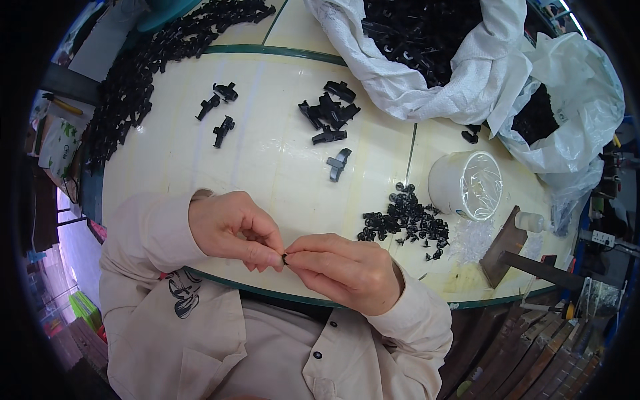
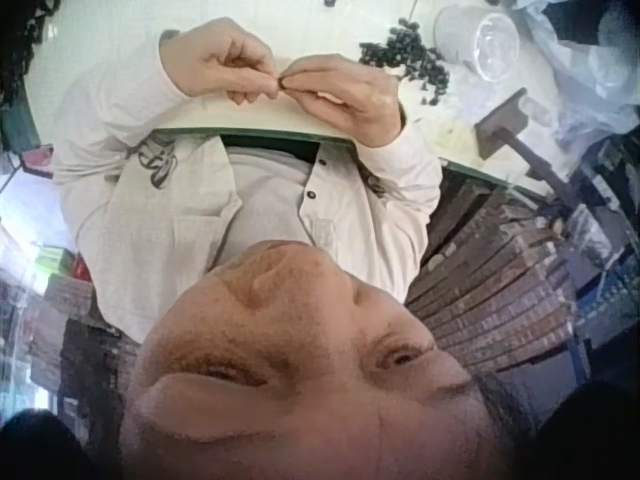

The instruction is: Assembling small black plastic parts by hand at a workbench.

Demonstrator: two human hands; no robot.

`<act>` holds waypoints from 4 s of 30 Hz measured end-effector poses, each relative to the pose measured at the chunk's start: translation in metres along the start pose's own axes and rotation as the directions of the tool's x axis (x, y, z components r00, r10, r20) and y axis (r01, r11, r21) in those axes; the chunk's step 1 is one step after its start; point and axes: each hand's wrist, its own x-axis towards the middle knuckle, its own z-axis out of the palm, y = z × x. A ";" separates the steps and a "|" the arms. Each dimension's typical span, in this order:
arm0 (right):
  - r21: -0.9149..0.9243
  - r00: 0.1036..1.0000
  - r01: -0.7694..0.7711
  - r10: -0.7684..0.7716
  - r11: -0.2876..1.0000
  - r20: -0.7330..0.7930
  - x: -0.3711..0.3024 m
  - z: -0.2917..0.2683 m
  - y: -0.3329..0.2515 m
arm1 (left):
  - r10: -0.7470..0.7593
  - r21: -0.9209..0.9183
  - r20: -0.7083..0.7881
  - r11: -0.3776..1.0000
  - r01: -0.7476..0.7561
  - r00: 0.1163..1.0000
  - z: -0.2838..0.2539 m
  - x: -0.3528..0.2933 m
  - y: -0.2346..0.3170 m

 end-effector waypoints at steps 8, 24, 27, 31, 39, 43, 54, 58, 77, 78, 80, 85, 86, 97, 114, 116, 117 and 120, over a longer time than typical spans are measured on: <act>0.141 0.997 -0.023 0.032 0.990 -0.065 -0.001 0.007 -0.001 | -0.204 -0.020 0.159 0.978 0.210 0.966 -0.008 0.005 0.010; -0.116 0.986 0.047 -0.064 0.992 -0.152 -0.012 -0.001 -0.001 | -0.040 0.148 0.109 0.989 0.023 0.993 -0.006 0.020 0.017; -0.138 0.970 0.009 -0.042 0.990 -0.237 -0.022 -0.001 0.004 | -0.018 0.157 0.084 0.988 0.005 0.996 -0.004 0.031 0.023; -0.122 0.938 -0.020 -0.024 0.992 -0.346 -0.034 -0.008 0.004 | 0.024 0.061 0.024 0.998 -0.026 0.999 0.008 0.044 0.020; -0.553 0.709 -0.364 -0.162 0.750 -0.687 -0.067 -0.089 0.008 | 0.775 0.987 -0.073 0.148 -0.068 0.628 -0.019 0.062 0.045; -0.603 0.718 -0.411 -0.165 0.684 -0.676 -0.062 -0.104 0.022 | 0.733 1.000 0.031 -0.025 -0.019 0.680 -0.033 0.084 0.035; -0.749 0.824 -0.386 -0.164 0.538 -0.542 -0.054 -0.105 0.022 | 0.704 0.981 0.193 -0.148 -0.124 0.683 -0.040 0.088 0.036; -0.693 0.750 -0.422 -0.205 0.584 -0.629 -0.059 -0.102 0.010 | 0.639 0.960 0.052 0.179 -0.214 0.767 -0.019 0.064 0.042; 0.167 0.930 0.027 0.036 0.986 -0.366 0.000 0.021 -0.002 | 0.134 -0.596 -0.246 0.761 -0.258 0.960 0.002 0.011 -0.030; 0.058 0.926 0.002 0.020 0.998 -0.376 0.002 0.021 -0.001 | 0.131 -0.598 -0.243 0.760 -0.255 0.961 0.002 0.011 -0.028; -0.051 0.921 -0.031 0.009 0.998 -0.390 0.005 0.021 0.003 | 0.101 -0.530 -0.263 0.816 -0.231 0.960 0.004 0.010 -0.021; -0.043 0.903 -0.039 0.017 0.998 -0.430 0.006 0.022 0.004 | 0.095 -0.552 -0.264 0.801 -0.231 0.960 0.003 0.010 -0.023; -0.041 0.900 -0.041 0.019 0.998 -0.435 0.006 0.022 0.004 | 0.079 -0.541 -0.280 0.811 -0.225 0.957 0.003 0.011 -0.022; -0.216 0.929 -0.004 -0.076 0.976 -0.362 0.008 0.020 0.004 | 0.080 -0.529 -0.268 0.821 -0.216 0.960 0.007 0.010 -0.022; -0.354 0.954 0.032 -0.134 0.935 -0.268 0.008 0.020 0.005 | 0.031 -0.461 -0.362 0.863 -0.207 0.932 0.010 0.008 -0.018; -0.393 0.962 0.066 -0.163 0.917 -0.220 0.008 0.019 0.006 | 0.037 -0.429 -0.403 0.875 -0.225 0.914 0.013 0.007 -0.019; -0.390 0.960 0.079 -0.176 0.918 -0.220 0.008 0.020 0.007 | 0.035 -0.431 -0.404 0.874 -0.224 0.914 0.013 0.007 -0.020; -0.380 0.959 0.091 -0.183 0.920 -0.214 0.007 0.020 0.007 | 0.053 -0.443 -0.421 0.859 -0.257 0.905 0.015 0.007 -0.021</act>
